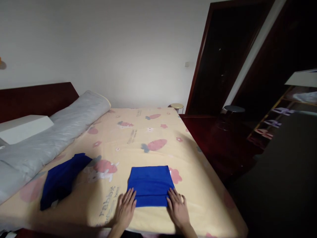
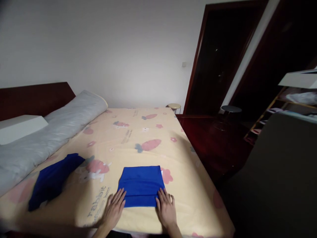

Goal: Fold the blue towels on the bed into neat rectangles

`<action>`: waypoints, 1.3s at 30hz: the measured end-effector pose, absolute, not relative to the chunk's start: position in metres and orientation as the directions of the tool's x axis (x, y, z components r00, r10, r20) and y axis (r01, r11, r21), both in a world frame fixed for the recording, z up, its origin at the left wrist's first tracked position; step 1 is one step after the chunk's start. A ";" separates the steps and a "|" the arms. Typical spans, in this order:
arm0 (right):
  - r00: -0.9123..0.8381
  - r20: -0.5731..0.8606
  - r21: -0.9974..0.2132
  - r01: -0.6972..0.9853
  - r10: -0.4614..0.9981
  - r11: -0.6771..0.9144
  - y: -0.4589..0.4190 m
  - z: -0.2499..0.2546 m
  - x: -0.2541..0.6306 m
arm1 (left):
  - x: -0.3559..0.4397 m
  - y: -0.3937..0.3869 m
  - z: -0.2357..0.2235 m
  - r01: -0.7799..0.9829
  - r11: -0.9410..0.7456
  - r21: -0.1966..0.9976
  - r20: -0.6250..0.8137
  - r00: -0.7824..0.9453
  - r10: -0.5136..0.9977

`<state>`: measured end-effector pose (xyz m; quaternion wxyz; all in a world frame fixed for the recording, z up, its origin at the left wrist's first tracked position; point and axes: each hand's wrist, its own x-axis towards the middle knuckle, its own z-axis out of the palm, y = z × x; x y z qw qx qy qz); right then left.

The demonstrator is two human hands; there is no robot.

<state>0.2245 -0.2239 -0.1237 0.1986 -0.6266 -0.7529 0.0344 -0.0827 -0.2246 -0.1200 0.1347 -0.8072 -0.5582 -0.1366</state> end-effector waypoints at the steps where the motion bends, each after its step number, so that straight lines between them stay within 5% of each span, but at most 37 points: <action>1: -0.104 0.258 -0.300 0.937 0.960 0.182 -0.223 -0.123 0.231 | -0.090 -0.225 -0.121 0.956 -0.284 -0.068 0.391 0.288 0.874; 3: -0.096 0.254 -0.319 0.931 0.962 0.177 -0.219 -0.120 0.225 | -0.084 -0.224 -0.124 0.968 -0.242 -0.064 0.419 0.246 0.874; 9: -0.360 0.146 -0.406 0.827 0.921 0.388 -0.200 -0.109 0.168 | -0.018 -0.204 -0.127 0.888 -0.459 -0.009 0.281 0.443 0.852; 16: -0.029 0.223 -0.313 0.945 0.974 0.100 -0.193 -0.125 0.235 | -0.081 -0.195 -0.119 0.985 -0.171 -0.013 0.310 0.167 0.936; 22: -0.335 0.171 -0.383 0.844 0.927 0.376 -0.188 -0.114 0.164 | -0.012 -0.190 -0.122 0.932 -0.361 0.036 0.263 0.340 0.903; 26: -0.171 0.064 -0.363 0.914 0.983 0.182 -0.176 -0.118 0.195 | -0.038 -0.181 -0.121 0.990 -0.131 0.057 0.168 0.119 0.979; 29: -0.023 0.117 -0.322 0.945 0.993 0.060 -0.172 -0.123 0.232 | -0.075 -0.183 -0.113 0.999 -0.035 0.017 0.228 0.030 0.973; 32: -0.091 0.168 -0.327 0.934 0.982 0.143 -0.173 -0.118 0.218 | -0.064 -0.186 -0.105 0.990 -0.144 -0.007 0.288 0.140 0.947; 36: -0.328 0.068 -0.377 0.866 0.942 0.328 -0.168 -0.105 0.162 | -0.011 -0.177 -0.110 0.942 -0.330 0.054 0.230 0.310 0.922; 39: -0.284 0.024 -0.364 0.890 0.958 0.273 -0.157 -0.106 0.172 | -0.018 -0.164 -0.112 0.963 -0.257 0.087 0.129 0.245 0.961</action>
